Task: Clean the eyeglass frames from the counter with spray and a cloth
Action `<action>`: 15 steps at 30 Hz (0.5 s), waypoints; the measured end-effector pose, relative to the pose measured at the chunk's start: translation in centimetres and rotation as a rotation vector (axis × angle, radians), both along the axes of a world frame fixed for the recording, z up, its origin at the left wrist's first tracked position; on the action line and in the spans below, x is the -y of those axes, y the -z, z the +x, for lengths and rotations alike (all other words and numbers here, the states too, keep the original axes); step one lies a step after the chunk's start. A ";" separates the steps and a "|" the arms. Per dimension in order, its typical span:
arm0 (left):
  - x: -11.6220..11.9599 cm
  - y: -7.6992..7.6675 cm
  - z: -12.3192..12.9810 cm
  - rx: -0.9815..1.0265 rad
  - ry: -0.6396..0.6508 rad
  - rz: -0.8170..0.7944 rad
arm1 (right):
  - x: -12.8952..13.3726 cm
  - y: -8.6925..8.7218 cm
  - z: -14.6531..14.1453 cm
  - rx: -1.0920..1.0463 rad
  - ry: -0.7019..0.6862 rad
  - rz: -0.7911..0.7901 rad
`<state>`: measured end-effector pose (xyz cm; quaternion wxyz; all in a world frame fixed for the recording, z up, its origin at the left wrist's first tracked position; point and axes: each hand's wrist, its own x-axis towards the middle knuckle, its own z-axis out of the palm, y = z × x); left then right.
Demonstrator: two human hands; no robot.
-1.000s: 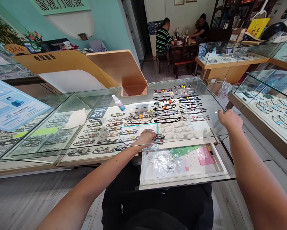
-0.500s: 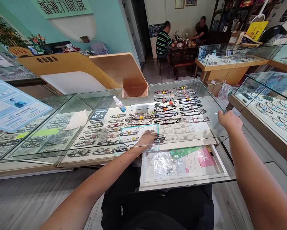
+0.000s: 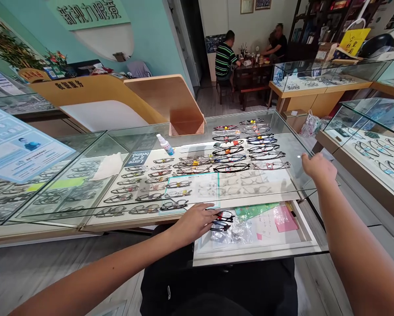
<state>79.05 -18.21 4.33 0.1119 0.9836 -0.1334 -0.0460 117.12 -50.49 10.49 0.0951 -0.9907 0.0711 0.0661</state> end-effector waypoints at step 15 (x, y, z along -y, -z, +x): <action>-5.5 -17.0 5.2 0.476 -0.115 0.104 | 0.2 0.4 0.2 0.013 -0.018 0.006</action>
